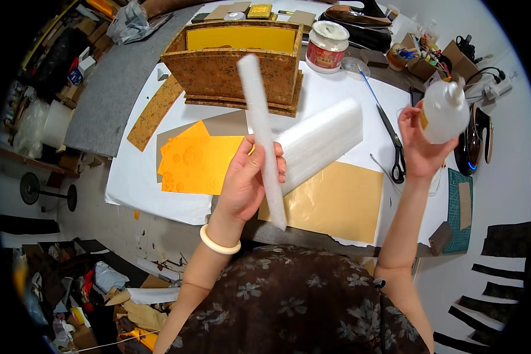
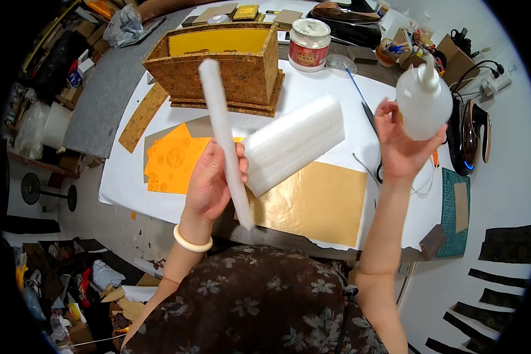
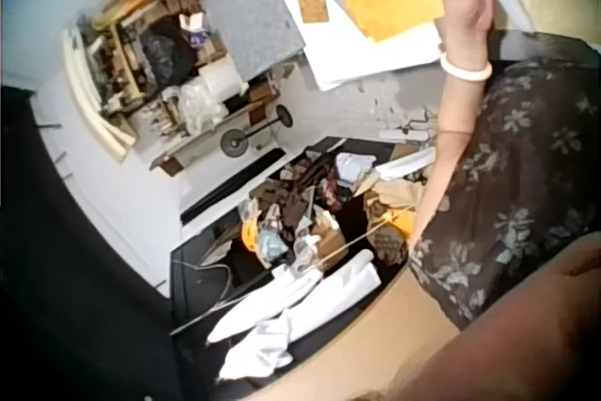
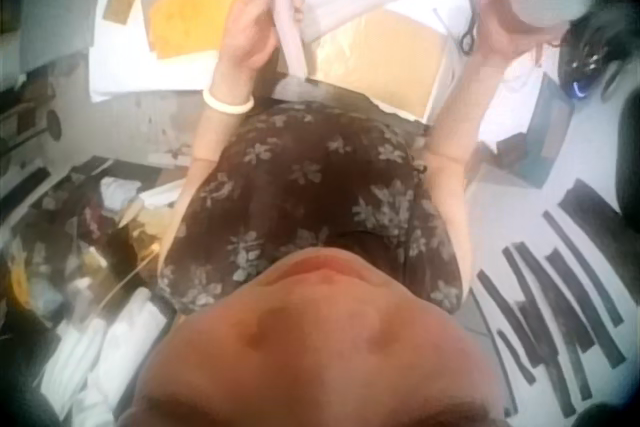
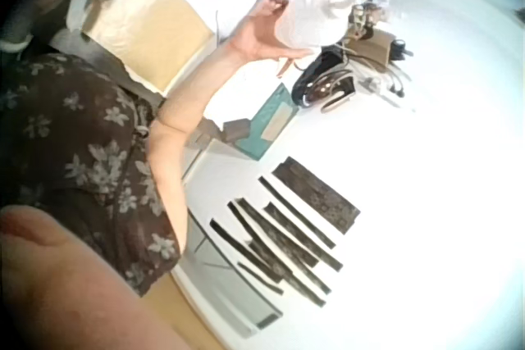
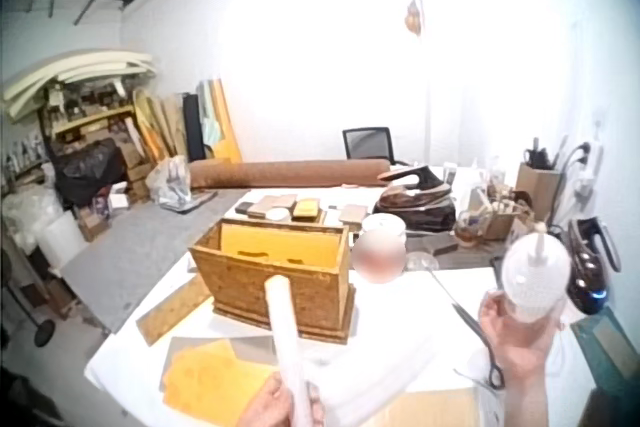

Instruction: The person applies liquid adhesive from a squeeze bottle onto a white foam sheet and then presses it onto another foam piece. They repeat this process, applying glue to the edges and pressing the sheets together to form a larger assembly.

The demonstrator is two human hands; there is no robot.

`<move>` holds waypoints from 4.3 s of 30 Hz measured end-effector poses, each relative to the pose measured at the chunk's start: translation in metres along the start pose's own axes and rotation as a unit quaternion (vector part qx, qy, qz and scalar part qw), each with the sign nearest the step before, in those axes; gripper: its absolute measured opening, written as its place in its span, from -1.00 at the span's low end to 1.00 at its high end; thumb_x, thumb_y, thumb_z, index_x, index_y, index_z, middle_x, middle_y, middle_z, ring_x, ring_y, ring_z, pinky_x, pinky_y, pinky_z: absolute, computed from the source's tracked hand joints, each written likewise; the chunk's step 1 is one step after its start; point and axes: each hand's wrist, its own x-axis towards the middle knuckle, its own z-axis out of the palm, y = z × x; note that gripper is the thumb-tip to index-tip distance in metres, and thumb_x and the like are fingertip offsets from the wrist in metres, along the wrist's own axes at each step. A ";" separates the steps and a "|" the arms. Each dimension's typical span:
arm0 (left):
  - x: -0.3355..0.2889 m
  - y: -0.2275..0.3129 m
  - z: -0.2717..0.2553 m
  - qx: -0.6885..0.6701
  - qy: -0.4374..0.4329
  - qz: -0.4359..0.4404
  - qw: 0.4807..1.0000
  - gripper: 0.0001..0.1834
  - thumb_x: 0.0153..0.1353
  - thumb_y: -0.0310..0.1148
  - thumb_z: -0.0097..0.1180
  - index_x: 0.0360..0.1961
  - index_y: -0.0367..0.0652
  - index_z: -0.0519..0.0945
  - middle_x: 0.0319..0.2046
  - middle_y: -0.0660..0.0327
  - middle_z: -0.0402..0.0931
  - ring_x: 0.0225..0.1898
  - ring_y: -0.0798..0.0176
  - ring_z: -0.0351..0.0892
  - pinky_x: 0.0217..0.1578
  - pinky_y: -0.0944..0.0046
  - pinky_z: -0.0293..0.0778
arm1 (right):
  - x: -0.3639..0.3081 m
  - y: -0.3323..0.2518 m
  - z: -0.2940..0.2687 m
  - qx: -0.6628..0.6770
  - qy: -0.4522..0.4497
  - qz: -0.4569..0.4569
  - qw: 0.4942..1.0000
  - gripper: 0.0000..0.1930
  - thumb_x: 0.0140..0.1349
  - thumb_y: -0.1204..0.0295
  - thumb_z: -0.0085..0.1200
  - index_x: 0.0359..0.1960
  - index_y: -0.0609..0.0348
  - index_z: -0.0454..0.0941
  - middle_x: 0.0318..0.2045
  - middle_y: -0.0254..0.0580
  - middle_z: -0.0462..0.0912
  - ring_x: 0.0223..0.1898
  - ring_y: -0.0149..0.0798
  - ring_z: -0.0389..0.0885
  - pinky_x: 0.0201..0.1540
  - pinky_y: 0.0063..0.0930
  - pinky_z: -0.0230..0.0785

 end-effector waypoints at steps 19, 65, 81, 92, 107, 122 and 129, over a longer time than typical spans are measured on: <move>0.112 0.019 0.035 0.726 -0.030 0.121 0.676 -0.76 0.08 -0.44 0.33 -0.23 -0.35 0.66 -0.40 0.03 0.69 -0.35 0.16 0.69 -0.24 0.23 0.56 | -0.027 -0.016 -0.087 -0.101 0.210 -0.146 0.961 -0.27 0.28 -0.15 0.02 0.34 0.05 0.31 0.30 0.00 0.40 0.34 0.30 0.31 0.24 0.01 0.40; 0.136 0.018 0.035 0.750 -0.059 -0.032 0.658 -0.73 0.13 -0.37 0.41 -0.24 -0.36 0.70 -0.44 0.21 0.69 -0.43 0.42 0.62 -0.36 0.38 0.52 | -0.032 -0.002 -0.077 -0.067 0.213 -0.167 0.960 -0.30 0.31 -0.07 0.08 0.33 0.09 0.28 0.26 -0.01 0.45 0.32 0.15 0.37 0.36 -0.06 0.28; 0.041 -0.017 0.012 -0.122 -0.158 -0.206 0.958 -0.58 0.43 -0.25 0.07 0.19 -0.25 0.41 -0.03 0.11 0.57 -0.08 0.18 0.62 -0.02 0.20 0.65 | -0.005 0.030 0.058 -0.447 -0.014 -0.310 0.839 -0.03 0.00 -0.15 0.41 0.38 0.05 0.26 0.31 -0.04 0.39 0.36 -0.09 0.35 0.42 -0.03 0.19; 0.011 -0.055 0.016 -0.348 -0.172 -0.257 0.885 -0.60 0.45 -0.36 0.01 0.24 -0.21 0.32 0.01 0.11 0.43 -0.03 0.19 0.49 0.07 0.12 0.66 | 0.044 0.082 0.151 -0.619 -0.114 -0.159 0.761 -0.40 0.13 0.43 0.40 0.18 0.31 0.40 -0.05 -0.07 0.65 0.00 -0.21 0.64 0.06 -0.35 0.51; 0.010 -0.059 0.013 -0.392 -0.156 -0.256 0.870 -0.60 0.45 -0.37 0.00 0.25 -0.19 0.33 -0.01 0.17 0.39 -0.01 0.21 0.45 0.08 0.12 0.66 | 0.082 0.080 0.155 -0.658 -0.169 -0.115 0.725 -0.29 -0.01 0.12 0.52 0.07 0.30 0.48 -0.15 -0.08 0.65 -0.06 -0.21 0.64 -0.02 -0.33 0.55; 0.011 -0.061 0.020 -0.420 -0.160 -0.256 0.856 -0.62 0.40 -0.47 0.04 0.21 -0.20 0.37 -0.05 0.21 0.38 -0.02 0.25 0.40 0.05 0.11 0.68 | 0.079 0.102 0.158 -0.671 -0.139 -0.140 0.715 -0.35 0.04 0.18 0.50 0.07 0.28 0.49 -0.15 -0.08 0.66 -0.08 -0.22 0.67 -0.03 -0.37 0.58; 0.011 -0.058 0.022 -0.428 -0.166 -0.251 0.852 -0.63 0.39 -0.50 0.04 0.20 -0.19 0.38 -0.06 0.22 0.38 -0.05 0.26 0.39 0.05 0.14 0.68 | 0.076 0.107 0.155 -0.640 -0.130 -0.167 0.738 -0.35 0.03 0.23 0.51 0.08 0.29 0.49 -0.14 -0.07 0.66 -0.08 -0.22 0.67 -0.03 -0.36 0.59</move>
